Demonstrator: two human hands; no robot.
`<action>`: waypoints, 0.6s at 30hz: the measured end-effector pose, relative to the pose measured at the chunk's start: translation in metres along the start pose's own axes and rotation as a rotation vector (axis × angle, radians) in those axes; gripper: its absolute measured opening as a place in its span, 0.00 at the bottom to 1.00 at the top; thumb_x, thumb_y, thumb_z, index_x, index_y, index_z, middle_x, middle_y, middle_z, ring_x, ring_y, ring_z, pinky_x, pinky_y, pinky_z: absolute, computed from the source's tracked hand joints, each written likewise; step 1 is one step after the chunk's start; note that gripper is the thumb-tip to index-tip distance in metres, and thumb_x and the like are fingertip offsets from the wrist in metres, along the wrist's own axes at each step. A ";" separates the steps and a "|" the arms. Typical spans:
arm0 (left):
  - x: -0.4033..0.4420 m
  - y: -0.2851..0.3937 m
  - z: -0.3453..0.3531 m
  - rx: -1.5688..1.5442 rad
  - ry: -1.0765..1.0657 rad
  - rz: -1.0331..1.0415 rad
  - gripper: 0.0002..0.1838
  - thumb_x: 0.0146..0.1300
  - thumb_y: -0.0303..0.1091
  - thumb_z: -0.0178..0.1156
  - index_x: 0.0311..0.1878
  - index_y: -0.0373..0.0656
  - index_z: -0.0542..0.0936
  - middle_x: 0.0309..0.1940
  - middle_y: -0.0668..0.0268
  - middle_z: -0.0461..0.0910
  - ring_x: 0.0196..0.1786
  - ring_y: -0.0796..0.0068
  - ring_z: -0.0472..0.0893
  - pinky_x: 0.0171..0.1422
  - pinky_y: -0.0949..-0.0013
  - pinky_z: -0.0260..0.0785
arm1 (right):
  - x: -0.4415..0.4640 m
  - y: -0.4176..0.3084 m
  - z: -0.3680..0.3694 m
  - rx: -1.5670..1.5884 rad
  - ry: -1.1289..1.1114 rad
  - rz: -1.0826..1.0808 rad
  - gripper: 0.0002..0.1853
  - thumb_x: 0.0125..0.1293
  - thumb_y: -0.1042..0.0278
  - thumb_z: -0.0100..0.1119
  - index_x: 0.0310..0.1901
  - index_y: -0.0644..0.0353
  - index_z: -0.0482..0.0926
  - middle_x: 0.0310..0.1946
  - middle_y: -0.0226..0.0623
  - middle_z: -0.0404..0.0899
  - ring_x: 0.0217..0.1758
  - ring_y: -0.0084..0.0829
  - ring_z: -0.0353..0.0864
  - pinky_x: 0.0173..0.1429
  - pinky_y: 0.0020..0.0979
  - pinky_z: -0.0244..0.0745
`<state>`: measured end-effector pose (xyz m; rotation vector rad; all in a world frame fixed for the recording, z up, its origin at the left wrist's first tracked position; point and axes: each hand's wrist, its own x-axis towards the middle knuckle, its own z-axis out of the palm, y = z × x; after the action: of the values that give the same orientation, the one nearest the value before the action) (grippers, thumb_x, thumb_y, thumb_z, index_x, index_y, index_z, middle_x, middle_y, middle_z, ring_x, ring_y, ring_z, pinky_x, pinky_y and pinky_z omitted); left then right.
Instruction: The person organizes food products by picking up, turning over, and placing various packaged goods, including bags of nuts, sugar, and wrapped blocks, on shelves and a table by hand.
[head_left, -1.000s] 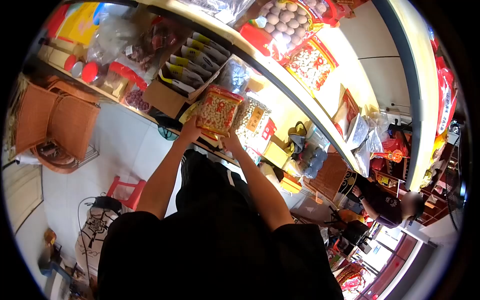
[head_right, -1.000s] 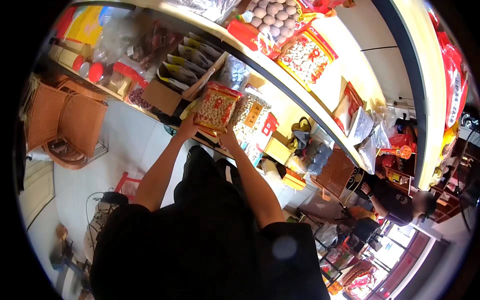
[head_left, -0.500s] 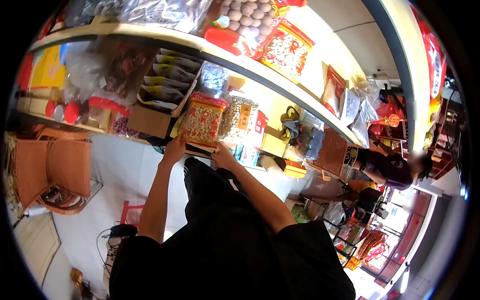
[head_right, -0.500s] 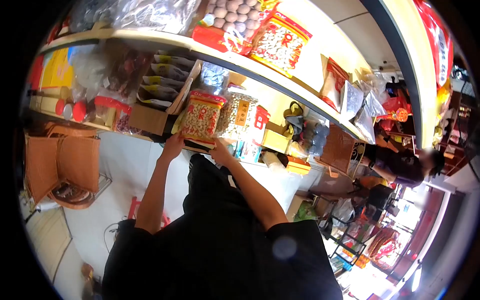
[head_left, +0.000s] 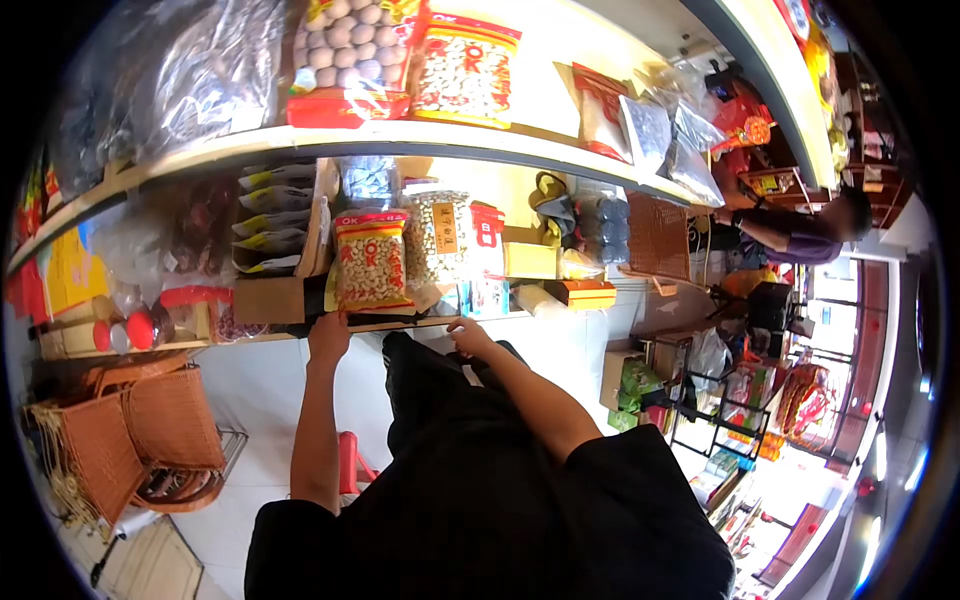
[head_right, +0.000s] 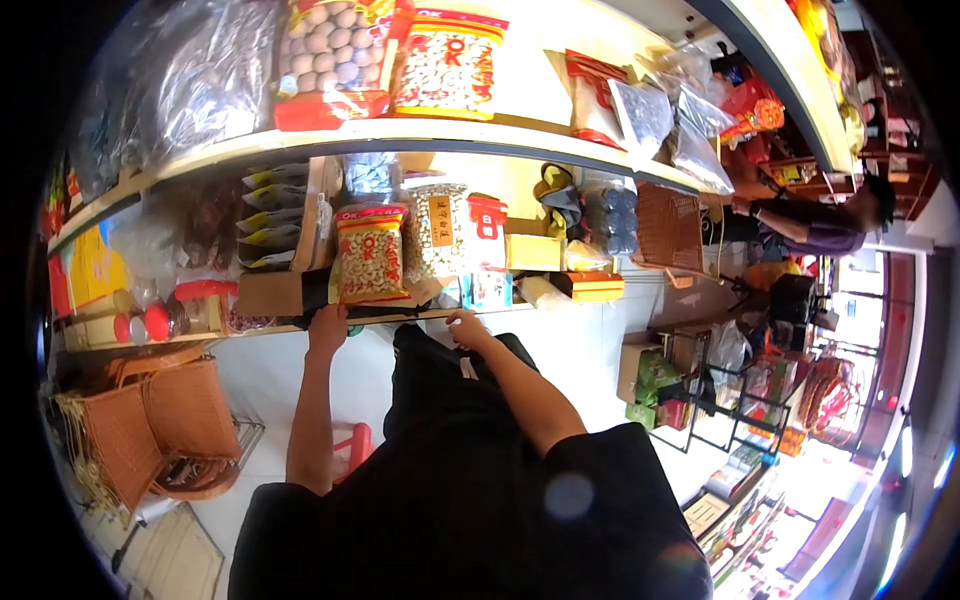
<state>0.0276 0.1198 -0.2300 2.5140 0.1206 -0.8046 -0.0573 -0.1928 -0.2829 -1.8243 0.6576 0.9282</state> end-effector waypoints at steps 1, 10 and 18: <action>0.001 -0.003 0.003 -0.038 0.007 -0.003 0.18 0.71 0.39 0.46 0.37 0.38 0.81 0.33 0.53 0.82 0.40 0.51 0.81 0.45 0.52 0.72 | 0.000 0.003 -0.002 0.009 0.015 0.023 0.13 0.60 0.69 0.51 0.46 0.56 0.77 0.18 0.36 0.76 0.16 0.28 0.75 0.19 0.28 0.71; 0.013 -0.016 0.034 -0.215 0.064 -0.090 0.18 0.70 0.40 0.47 0.38 0.37 0.82 0.34 0.54 0.83 0.39 0.51 0.82 0.45 0.53 0.72 | -0.004 0.033 -0.010 -0.014 -0.035 0.042 0.12 0.62 0.67 0.54 0.47 0.55 0.78 0.19 0.37 0.77 0.15 0.27 0.76 0.18 0.30 0.74; 0.009 -0.046 0.083 -0.301 0.089 -0.165 0.15 0.63 0.39 0.51 0.46 0.42 0.80 0.45 0.49 0.81 0.52 0.47 0.78 0.56 0.56 0.70 | -0.007 0.057 -0.039 0.097 0.015 -0.042 0.14 0.60 0.69 0.51 0.47 0.56 0.78 0.20 0.38 0.77 0.14 0.27 0.75 0.17 0.30 0.75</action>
<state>-0.0183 0.1196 -0.3133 2.2738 0.4502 -0.6798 -0.0928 -0.2509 -0.2966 -1.7543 0.6600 0.8413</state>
